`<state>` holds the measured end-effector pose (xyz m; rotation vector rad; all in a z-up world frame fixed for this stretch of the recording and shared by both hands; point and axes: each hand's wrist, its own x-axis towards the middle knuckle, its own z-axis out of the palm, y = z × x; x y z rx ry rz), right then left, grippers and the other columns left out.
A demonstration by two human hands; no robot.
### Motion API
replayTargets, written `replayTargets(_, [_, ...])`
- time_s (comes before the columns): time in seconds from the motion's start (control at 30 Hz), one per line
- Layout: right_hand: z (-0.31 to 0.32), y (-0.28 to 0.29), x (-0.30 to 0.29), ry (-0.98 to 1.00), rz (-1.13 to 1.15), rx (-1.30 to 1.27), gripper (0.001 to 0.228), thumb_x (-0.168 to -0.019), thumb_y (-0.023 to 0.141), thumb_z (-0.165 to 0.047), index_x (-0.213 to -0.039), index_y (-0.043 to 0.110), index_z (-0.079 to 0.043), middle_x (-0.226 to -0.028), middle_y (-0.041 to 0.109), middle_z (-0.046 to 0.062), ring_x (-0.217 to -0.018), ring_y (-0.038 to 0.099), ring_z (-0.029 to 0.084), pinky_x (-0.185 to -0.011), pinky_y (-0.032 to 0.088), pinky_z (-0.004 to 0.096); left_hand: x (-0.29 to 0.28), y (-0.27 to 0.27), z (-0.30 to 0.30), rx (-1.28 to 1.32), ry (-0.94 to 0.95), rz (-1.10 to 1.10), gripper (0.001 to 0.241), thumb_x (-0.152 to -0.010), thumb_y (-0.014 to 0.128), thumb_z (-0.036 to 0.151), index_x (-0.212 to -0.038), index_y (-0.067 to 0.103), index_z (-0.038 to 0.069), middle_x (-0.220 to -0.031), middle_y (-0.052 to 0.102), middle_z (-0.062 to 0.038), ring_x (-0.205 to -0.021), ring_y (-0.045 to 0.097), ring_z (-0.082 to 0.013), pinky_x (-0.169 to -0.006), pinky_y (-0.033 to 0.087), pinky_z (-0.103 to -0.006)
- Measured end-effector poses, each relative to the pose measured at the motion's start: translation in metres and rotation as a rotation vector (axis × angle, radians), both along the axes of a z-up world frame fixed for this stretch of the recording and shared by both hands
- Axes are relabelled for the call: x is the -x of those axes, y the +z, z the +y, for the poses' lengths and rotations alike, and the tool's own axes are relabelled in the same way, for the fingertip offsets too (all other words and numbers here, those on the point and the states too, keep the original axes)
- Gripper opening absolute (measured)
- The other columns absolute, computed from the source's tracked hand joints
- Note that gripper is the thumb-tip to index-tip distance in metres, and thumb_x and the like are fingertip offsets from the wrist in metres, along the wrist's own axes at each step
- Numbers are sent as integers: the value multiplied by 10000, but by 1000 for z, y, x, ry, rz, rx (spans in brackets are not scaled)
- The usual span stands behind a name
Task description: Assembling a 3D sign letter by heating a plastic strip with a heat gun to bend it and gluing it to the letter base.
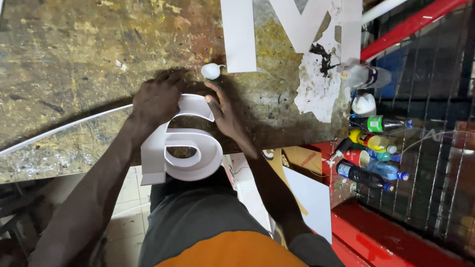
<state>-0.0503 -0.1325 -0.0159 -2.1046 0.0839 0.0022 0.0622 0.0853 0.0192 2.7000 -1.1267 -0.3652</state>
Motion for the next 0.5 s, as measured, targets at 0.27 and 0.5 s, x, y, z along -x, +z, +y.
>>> replayTargets(0.27, [8, 55, 12, -130, 38, 240, 544, -1149, 679, -500, -1523, 685, -105, -1374, 758, 294, -1304, 723, 536, -1077, 629, 601, 1, -12, -1, 2, 8, 31, 506, -893, 728, 187, -1388, 809, 126, -1496, 727, -80, -1417, 689, -351, -977, 682, -518])
replayTargets(0.5, [14, 17, 13, -156, -84, 166, 459, -1192, 622, -450, -1509, 702, -128, -1385, 768, 292, -1317, 718, 523, -1109, 606, 605, 0, 8, -3, -50, 32, 78, 493, -948, 754, 218, -1429, 798, 116, -1523, 728, -110, -1431, 690, -367, -1008, 673, -554])
